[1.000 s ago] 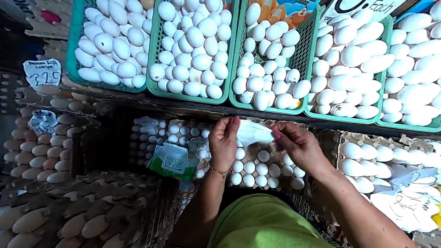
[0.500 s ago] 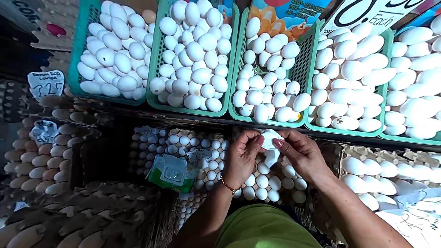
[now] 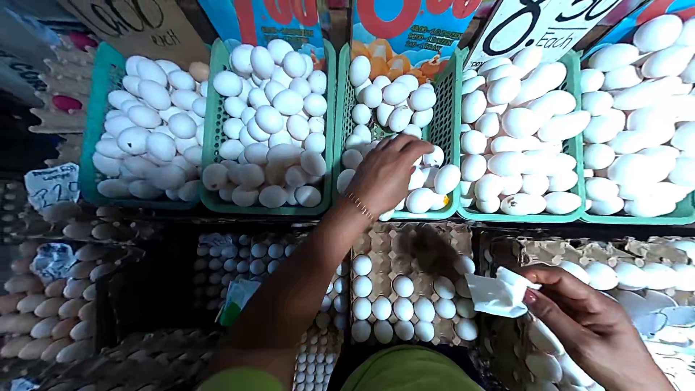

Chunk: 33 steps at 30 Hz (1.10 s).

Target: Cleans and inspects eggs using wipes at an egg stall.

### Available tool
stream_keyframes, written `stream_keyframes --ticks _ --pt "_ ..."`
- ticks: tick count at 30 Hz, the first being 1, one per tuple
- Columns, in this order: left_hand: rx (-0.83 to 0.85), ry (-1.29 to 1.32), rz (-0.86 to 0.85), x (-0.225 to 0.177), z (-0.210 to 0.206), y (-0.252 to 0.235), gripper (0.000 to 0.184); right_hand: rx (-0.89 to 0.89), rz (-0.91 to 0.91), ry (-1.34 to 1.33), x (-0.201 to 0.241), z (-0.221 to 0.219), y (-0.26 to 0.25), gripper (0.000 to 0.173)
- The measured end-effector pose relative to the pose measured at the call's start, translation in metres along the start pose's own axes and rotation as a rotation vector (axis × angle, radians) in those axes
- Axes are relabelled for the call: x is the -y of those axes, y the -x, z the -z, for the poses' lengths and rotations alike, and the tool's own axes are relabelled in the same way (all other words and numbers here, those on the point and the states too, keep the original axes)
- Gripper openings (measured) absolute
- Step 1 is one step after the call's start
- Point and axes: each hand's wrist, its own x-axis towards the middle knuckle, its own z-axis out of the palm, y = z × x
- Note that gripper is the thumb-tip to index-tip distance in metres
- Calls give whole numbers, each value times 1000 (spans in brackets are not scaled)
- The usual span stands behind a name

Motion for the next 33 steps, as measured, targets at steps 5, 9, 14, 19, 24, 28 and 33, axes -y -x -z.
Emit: stream_keyframes --ticks 5,9,14,19,24,28,33 --pt "390 -168 2 14 -36 -90 50 -3 -11 -90 1 11 9 19" --pt "483 -245 16 27 -53 -115 41 -16 -93 -81 0 23 21 19" --pt "574 -274 33 27 -42 -123 36 -42 -141 -100 -9 33 31 23" --pt "573 -174 65 34 -37 -126 32 -25 -170 -100 -12 37 33 21" --pt "443 -179 108 40 -21 -122 35 12 -138 -95 -17 42 32 20" --pt "360 -273 208 67 12 -104 26 7 -137 -105 -21 46 32 24" --pt "454 -409 343 92 23 -84 34 -2 -132 -96 -24 49 25 23"
